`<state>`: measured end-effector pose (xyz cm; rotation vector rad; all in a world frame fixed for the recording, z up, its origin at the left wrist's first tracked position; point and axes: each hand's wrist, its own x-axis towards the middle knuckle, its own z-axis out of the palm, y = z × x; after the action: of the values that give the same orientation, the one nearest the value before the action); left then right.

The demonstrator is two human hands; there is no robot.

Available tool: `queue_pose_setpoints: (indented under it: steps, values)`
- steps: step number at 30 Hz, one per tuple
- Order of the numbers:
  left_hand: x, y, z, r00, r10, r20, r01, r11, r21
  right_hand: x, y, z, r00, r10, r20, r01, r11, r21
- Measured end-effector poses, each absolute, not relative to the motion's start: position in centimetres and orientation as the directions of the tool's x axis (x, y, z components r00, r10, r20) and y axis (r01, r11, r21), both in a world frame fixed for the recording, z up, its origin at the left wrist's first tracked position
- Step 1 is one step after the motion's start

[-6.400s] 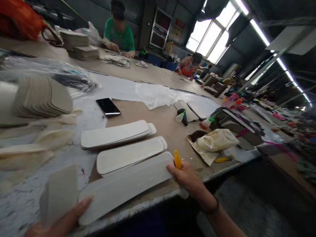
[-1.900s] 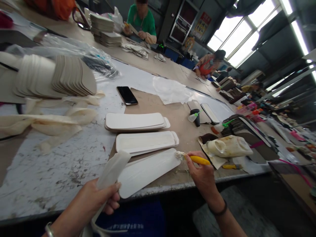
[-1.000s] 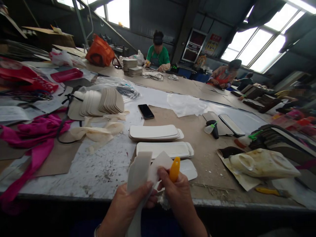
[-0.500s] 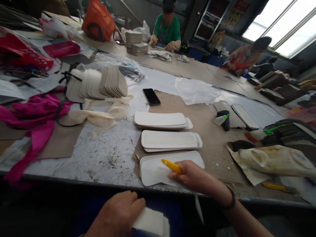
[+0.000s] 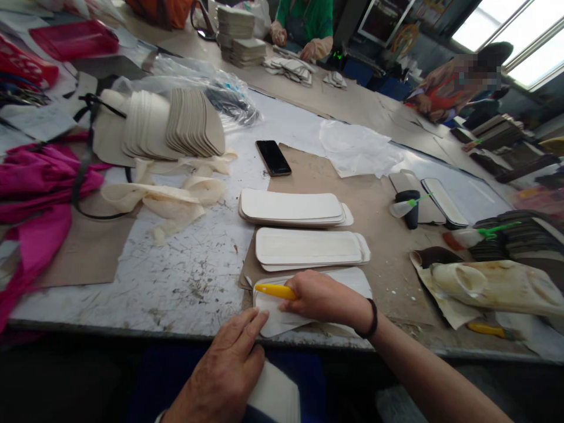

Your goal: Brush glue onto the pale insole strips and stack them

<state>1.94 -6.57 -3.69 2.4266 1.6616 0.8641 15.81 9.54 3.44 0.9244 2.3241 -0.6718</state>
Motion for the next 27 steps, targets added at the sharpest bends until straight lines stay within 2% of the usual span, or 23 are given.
queue_pose_setpoints:
  steps: [8, 13, 16, 21, 24, 27]
  values:
    - [1.9, -6.1, -4.0, 0.301, 0.889, 0.344, 0.845, -0.416, 0.336, 14.9, 9.1, 3.6, -0.625, 0.457, -0.633, 0.703, 0.682, -0.203]
    - [1.6, -5.8, -4.5, 0.324, 0.873, 0.365, 0.825, -0.450, 0.342, 17.1, 8.6, 4.8, -0.611, 0.501, -0.613, 0.710, 0.689, -0.145]
    - [1.5, -5.8, -4.9, 0.305, 0.867, 0.393, 0.809, -0.454, 0.375, 21.0, 8.6, 5.7, -0.525, 0.603, -0.601, 0.787, 0.612, -0.075]
    - [1.1, -6.2, -5.9, 0.330, 0.871, 0.364, 0.808, -0.460, 0.368, 27.1, 9.0, 5.9, -0.309, 0.810, -0.497, 0.934, 0.358, 0.003]
    - [0.5, -6.4, -6.8, 0.390, 0.844, 0.367, 0.794, -0.510, 0.330, 28.1, 9.1, 4.9, -0.283, 0.860, -0.424, 0.949, 0.316, 0.006]
    - [-0.1, -6.5, -7.5, 0.465, 0.806, 0.367, 0.777, -0.570, 0.268, 27.9, 9.3, 3.9, -0.273, 0.871, -0.409, 0.948, 0.315, 0.037]
